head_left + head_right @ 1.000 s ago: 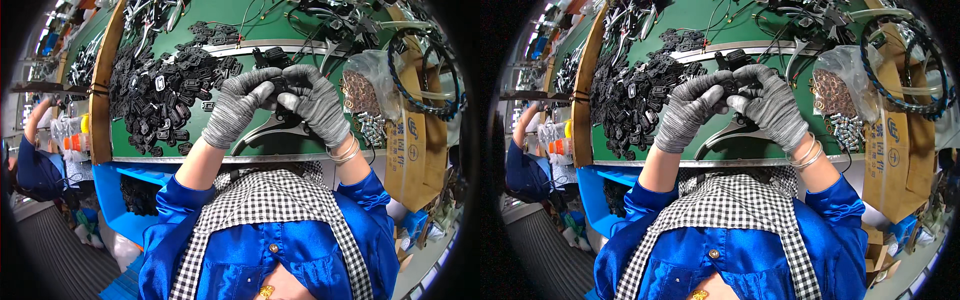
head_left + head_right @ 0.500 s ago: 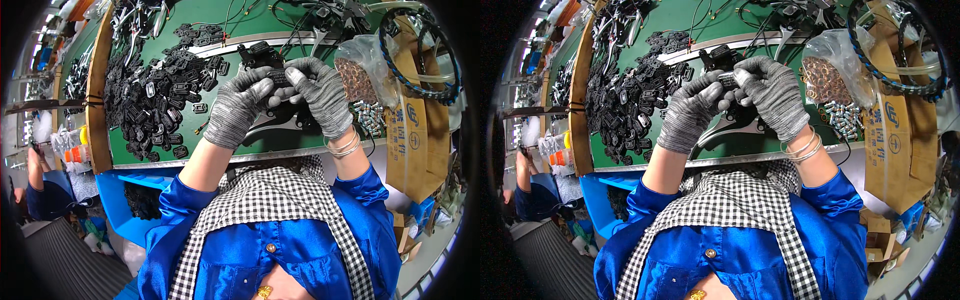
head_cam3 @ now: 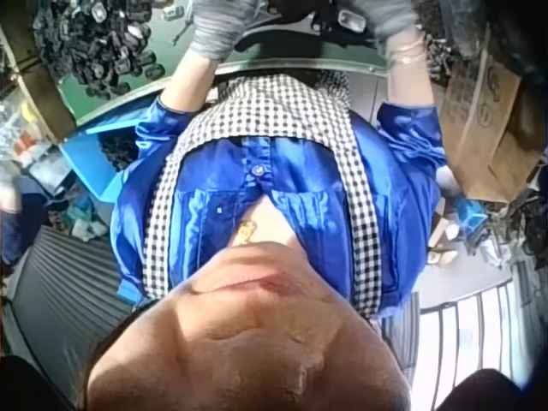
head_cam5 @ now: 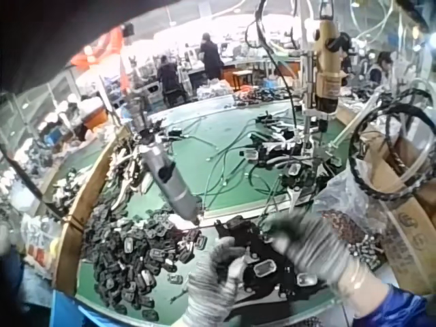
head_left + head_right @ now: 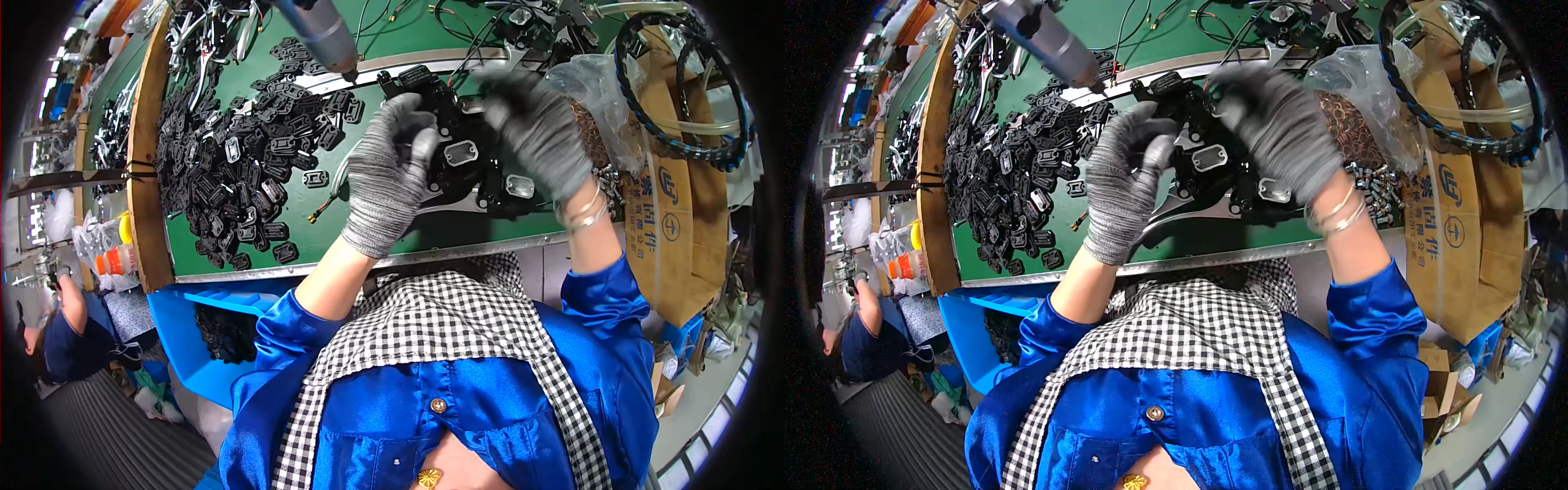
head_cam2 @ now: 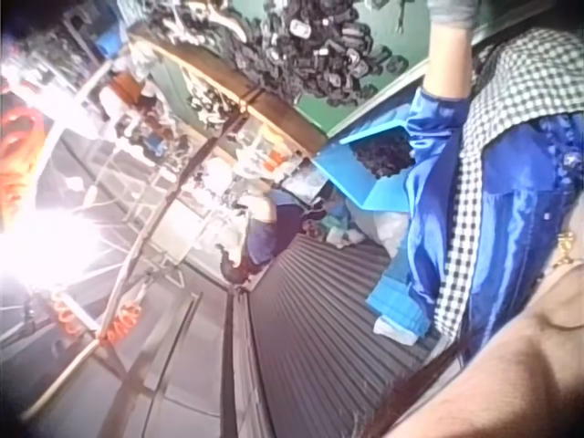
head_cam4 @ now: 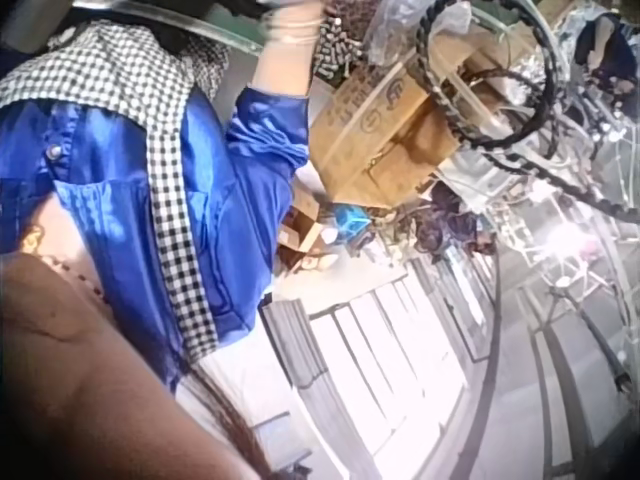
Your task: The person assembles brake lever components by fitting plastic covers onto the levers, driving screws with a hanging power screwdriver, and threading bolts with washers from a box into the assemblies by hand.
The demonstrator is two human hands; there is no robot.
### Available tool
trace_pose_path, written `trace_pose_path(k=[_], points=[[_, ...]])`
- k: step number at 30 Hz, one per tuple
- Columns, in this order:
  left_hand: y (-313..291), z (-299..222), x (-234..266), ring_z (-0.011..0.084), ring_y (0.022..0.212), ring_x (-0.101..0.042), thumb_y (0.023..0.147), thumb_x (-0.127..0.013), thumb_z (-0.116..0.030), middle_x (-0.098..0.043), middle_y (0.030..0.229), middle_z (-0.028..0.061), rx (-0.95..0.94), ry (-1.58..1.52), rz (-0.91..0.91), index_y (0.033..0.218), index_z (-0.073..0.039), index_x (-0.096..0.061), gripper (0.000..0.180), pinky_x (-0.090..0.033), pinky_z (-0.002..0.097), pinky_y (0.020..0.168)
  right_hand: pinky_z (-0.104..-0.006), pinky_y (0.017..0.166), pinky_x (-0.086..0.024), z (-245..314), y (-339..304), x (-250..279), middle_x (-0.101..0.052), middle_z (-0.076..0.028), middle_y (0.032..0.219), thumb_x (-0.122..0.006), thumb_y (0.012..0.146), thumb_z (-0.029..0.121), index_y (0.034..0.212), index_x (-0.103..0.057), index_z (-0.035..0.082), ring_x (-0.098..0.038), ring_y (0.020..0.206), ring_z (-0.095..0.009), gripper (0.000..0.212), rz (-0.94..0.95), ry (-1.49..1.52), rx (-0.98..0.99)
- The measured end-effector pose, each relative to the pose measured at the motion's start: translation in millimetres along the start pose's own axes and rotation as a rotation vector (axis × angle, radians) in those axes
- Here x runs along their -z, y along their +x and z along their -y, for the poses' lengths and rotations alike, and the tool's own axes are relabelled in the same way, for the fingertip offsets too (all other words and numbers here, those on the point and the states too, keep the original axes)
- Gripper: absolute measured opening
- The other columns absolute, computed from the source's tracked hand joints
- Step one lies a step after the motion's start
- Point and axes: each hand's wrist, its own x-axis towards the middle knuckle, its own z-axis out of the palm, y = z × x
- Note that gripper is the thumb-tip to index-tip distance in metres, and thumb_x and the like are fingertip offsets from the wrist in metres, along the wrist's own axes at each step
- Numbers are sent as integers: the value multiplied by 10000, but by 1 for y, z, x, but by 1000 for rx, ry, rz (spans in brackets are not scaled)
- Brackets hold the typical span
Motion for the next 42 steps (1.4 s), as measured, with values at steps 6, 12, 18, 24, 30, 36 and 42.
trace_pose_path(k=[6, 12, 18, 24, 30, 36, 42], points=[[2, 29, 2, 241, 847, -655, 881, -665, -71, -672, 932, 127, -208, 535, -37, 1075, -35, -645, 198, -536, 348, 763, -249, 648, -510, -41, 14, 3, -647, -44, 810, -711, 854, 123, 966, -650, 56, -593, 730, -78, 144, -63, 71, -310], [0, 38, -1, 329, 833, -628, 864, -664, -90, -654, 904, 150, -314, 680, -53, 1028, -79, -681, 165, -508, 409, 730, -269, 673, -514, -20, 25, 2, -656, -44, 760, -736, 830, 165, 924, -685, 45, -615, 737, -102, 161, 53, -93, -513], [-1, 34, -2, 339, 845, -622, 876, -644, -90, -648, 900, 153, -307, 659, -35, 1019, -81, -685, 149, -502, 420, 749, -353, 783, -515, -43, 24, 8, -689, -118, 816, -752, 792, 207, 912, -711, 54, -655, 786, -237, 199, 113, -291, -290], [-3, 38, 4, 360, 862, -614, 891, -626, -108, -641, 925, 164, -342, 654, -39, 1037, -82, -663, 153, -497, 440, 758, -391, 825, -499, -50, 18, -3, -638, -132, 960, -747, 763, 150, 898, -677, 80, -623, 868, -295, 167, 70, -512, -39], [-17, 30, 26, 343, 843, -621, 804, -705, -91, -646, 929, 138, -401, 650, -162, 985, -95, -679, 183, -514, 430, 733, -417, 836, -495, 34, 40, -57, -638, -128, 921, -683, 837, 209, 938, -675, 106, -620, 929, -306, 144, 56, -442, 54], [-46, 43, 111, 319, 861, -607, 802, -718, -106, -633, 923, 121, -188, 929, -340, 1009, -130, -698, 210, -503, 419, 746, -419, 856, -499, 33, 74, -152, -623, -122, 1017, -697, 807, 156, 1051, -662, 117, -614, 978, -313, 250, 578, -791, 267], [-45, 55, 153, 364, 898, -609, 814, -726, -242, -645, 948, 170, 21, 1051, -291, 1036, -134, -697, 248, -497, 457, 798, -451, 804, -503, 44, 73, -186, -588, -153, 987, -686, 831, 309, 976, -632, 71, -609, 951, -335, 284, 704, -746, 241]])
